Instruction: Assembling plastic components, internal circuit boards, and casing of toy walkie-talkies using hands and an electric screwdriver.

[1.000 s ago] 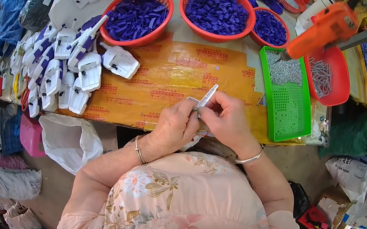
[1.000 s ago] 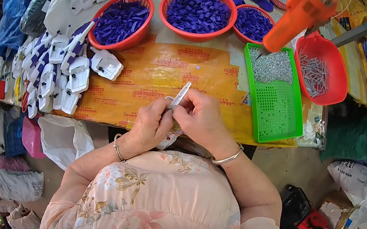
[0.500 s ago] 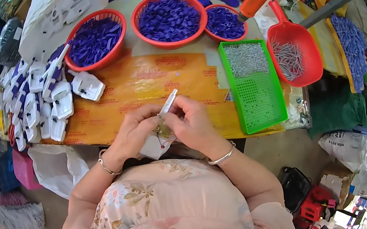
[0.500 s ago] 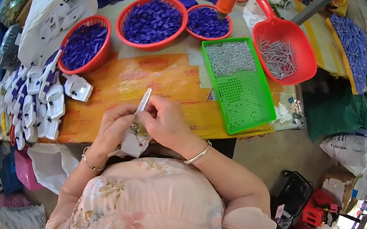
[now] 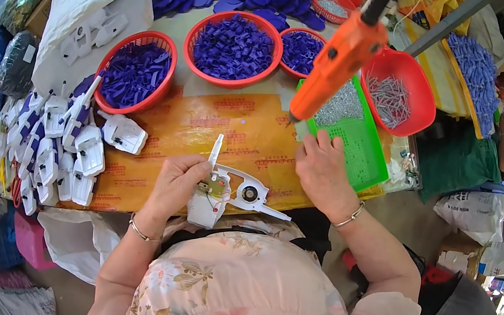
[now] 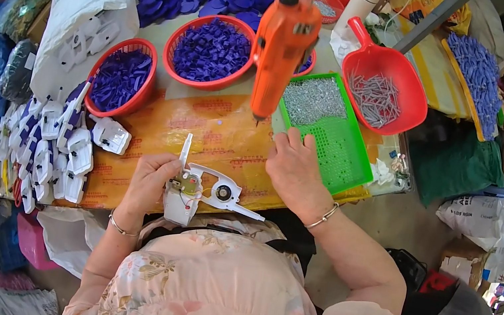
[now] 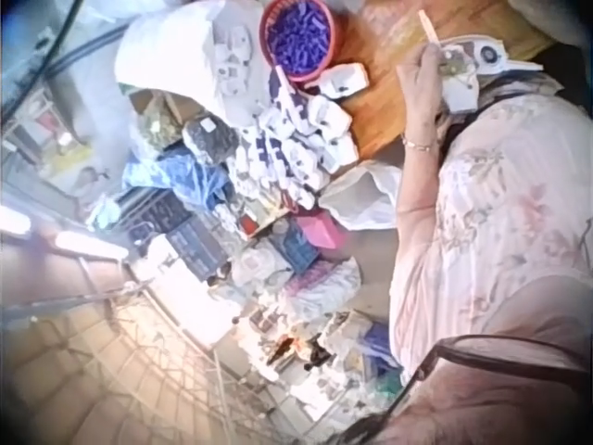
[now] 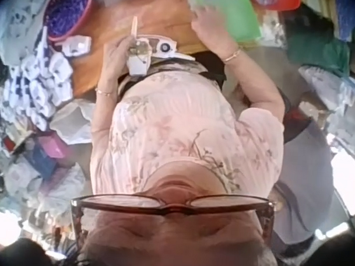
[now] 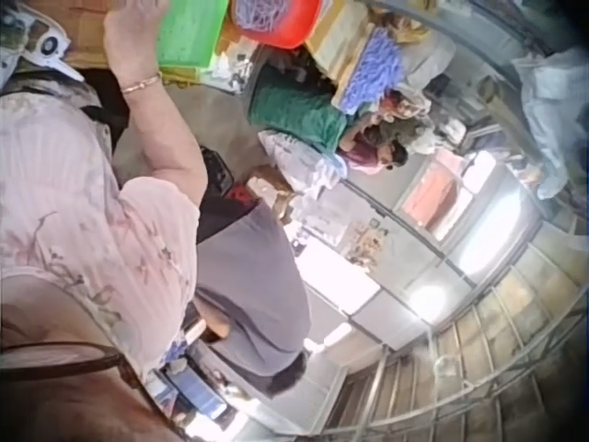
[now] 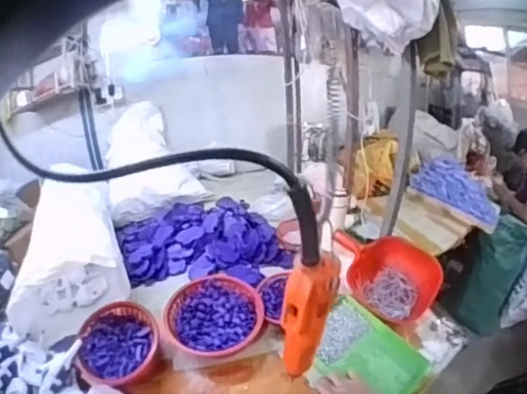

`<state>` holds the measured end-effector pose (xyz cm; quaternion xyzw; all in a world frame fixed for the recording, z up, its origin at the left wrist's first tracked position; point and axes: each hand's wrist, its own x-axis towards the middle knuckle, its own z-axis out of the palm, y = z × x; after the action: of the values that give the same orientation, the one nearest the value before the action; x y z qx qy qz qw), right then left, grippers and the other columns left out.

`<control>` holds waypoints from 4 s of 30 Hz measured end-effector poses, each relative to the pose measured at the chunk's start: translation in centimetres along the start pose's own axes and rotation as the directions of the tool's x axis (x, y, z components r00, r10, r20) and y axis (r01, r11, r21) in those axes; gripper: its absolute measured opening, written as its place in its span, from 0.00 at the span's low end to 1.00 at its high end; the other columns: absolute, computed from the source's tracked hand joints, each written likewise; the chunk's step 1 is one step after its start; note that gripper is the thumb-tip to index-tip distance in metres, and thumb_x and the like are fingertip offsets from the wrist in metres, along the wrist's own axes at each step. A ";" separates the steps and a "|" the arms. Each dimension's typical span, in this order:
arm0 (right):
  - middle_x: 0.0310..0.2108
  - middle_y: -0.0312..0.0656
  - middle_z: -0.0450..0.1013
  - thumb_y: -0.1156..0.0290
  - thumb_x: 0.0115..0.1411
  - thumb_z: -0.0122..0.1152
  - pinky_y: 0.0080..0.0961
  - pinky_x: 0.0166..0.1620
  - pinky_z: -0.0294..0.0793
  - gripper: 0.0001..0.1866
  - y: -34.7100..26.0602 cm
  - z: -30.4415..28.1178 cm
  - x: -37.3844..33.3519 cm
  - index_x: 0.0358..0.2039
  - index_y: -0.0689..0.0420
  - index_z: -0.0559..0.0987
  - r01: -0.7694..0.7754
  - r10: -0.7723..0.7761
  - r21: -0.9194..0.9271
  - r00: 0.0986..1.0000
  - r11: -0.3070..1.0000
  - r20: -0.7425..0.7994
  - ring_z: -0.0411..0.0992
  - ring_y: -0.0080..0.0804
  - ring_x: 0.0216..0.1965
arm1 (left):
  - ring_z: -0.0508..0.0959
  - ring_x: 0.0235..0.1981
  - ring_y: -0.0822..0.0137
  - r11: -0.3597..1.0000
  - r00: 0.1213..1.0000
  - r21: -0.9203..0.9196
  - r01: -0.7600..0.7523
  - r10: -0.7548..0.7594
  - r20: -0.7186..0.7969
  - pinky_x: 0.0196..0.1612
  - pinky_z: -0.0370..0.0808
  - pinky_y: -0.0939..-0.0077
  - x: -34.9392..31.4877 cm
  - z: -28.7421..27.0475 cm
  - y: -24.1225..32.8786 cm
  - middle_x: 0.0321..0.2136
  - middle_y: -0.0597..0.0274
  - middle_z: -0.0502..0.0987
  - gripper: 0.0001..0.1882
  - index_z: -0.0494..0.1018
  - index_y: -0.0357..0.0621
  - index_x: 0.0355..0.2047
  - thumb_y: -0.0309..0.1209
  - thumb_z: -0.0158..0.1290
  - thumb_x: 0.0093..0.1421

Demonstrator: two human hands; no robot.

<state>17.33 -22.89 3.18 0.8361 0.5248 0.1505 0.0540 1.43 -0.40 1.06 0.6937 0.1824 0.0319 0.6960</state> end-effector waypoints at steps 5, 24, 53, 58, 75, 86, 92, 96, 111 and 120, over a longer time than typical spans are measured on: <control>0.29 0.39 0.66 0.71 0.45 0.55 0.29 0.37 0.59 0.05 0.5 0.9 0.8 0.24 0.55 0.76 0.089 -0.090 0.039 0.996 0.995 0.010 0.63 0.34 0.40 | 0.65 0.23 0.81 0.999 0.994 -0.017 0.039 -0.041 -0.098 0.27 0.62 0.84 0.4 -0.2 0.0 0.19 0.72 0.70 0.12 0.74 0.33 0.24 0.29 0.49 0.60; 0.26 0.34 0.71 0.77 0.58 0.54 0.11 0.23 0.64 0.10 -5.2 -0.5 3.4 0.41 0.62 0.74 -0.326 0.071 0.697 0.877 -0.639 0.475 0.66 0.15 0.21 | 0.65 0.17 0.84 0.850 0.967 -0.472 0.232 -0.252 0.022 0.18 0.60 0.89 0.0 0.6 -0.1 0.19 0.74 0.69 0.08 0.75 0.40 0.32 0.28 0.47 0.58; 0.24 0.30 0.70 0.77 0.56 0.60 0.13 0.28 0.67 0.04 -7.6 0.0 6.6 0.30 0.61 0.74 -0.204 0.126 0.904 0.955 -0.376 0.268 0.66 0.13 0.25 | 0.72 0.21 0.79 0.793 0.965 -0.553 0.255 -0.246 0.093 0.22 0.67 0.86 0.4 0.9 -0.3 0.26 0.65 0.76 0.12 0.75 0.37 0.38 0.30 0.45 0.61; 0.21 0.30 0.69 0.75 0.57 0.59 0.14 0.25 0.67 0.05 -7.0 0.0 6.8 0.26 0.61 0.73 -0.214 0.071 0.928 0.966 -0.305 0.247 0.65 0.13 0.23 | 0.69 0.17 0.80 0.809 0.966 -0.532 0.252 -0.244 0.086 0.18 0.62 0.87 0.5 0.7 -0.8 0.24 0.67 0.76 0.12 0.76 0.38 0.37 0.31 0.46 0.61; 0.21 0.31 0.69 0.73 0.58 0.58 0.15 0.24 0.65 0.07 -6.6 0.2 7.5 0.26 0.61 0.71 -0.272 0.001 0.961 0.962 -0.043 0.272 0.65 0.13 0.23 | 0.67 0.17 0.81 0.816 0.962 -0.515 0.264 -0.262 0.078 0.18 0.61 0.87 0.9 0.7 -0.9 0.21 0.70 0.73 0.11 0.77 0.39 0.36 0.31 0.47 0.60; 0.16 0.38 0.70 0.69 0.53 0.62 0.24 0.22 0.65 0.11 -7.1 0.6 7.7 0.22 0.63 0.74 -0.237 0.110 0.970 0.964 -0.047 0.241 0.66 0.21 0.19 | 0.75 0.25 0.78 0.896 0.973 -0.380 0.229 -0.201 0.114 0.26 0.72 0.86 0.4 0.4 0.8 0.29 0.63 0.78 0.14 0.75 0.33 0.42 0.30 0.48 0.62; 0.16 0.36 0.70 0.70 0.54 0.61 0.23 0.21 0.65 0.11 -7.3 0.6 7.9 0.21 0.64 0.73 -0.248 0.113 0.967 0.961 -0.063 0.254 0.66 0.20 0.18 | 0.76 0.29 0.78 0.882 0.967 -0.404 0.243 -0.186 0.176 0.29 0.73 0.86 0.8 -0.2 -0.6 0.32 0.62 0.78 0.14 0.74 0.32 0.44 0.30 0.47 0.63; 0.16 0.35 0.69 0.72 0.54 0.61 0.20 0.18 0.64 0.10 -7.7 1.2 7.8 0.21 0.63 0.73 -0.239 0.122 0.962 0.959 -0.132 0.255 0.66 0.17 0.16 | 0.74 0.28 0.80 0.908 0.965 -0.342 0.241 -0.188 0.183 0.28 0.71 0.88 0.8 -0.3 0.1 0.31 0.64 0.78 0.14 0.75 0.33 0.45 0.30 0.47 0.64; 0.17 0.32 0.69 0.72 0.53 0.61 0.18 0.22 0.65 0.08 -8.3 1.6 7.9 0.22 0.63 0.74 -0.249 0.133 0.954 0.953 -0.164 0.271 0.64 0.14 0.20 | 0.67 0.22 0.85 0.952 0.976 -0.250 0.176 -0.135 0.173 0.23 0.62 0.90 0.9 -0.8 -0.8 0.26 0.71 0.75 0.13 0.76 0.35 0.41 0.32 0.48 0.64; 0.17 0.32 0.69 0.73 0.53 0.61 0.18 0.22 0.65 0.08 -8.4 1.6 7.9 0.21 0.62 0.74 -0.265 0.152 0.943 0.942 -0.202 0.298 0.64 0.14 0.19 | 0.68 0.23 0.85 0.956 0.976 -0.235 0.174 -0.136 0.170 0.24 0.63 0.90 0.7 -0.6 0.0 0.26 0.71 0.75 0.15 0.75 0.34 0.42 0.34 0.47 0.65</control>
<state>13.78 -12.03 1.13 0.6605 0.3045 -0.3249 -0.6046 1.95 0.35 0.90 0.5852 0.1773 -0.0531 0.7895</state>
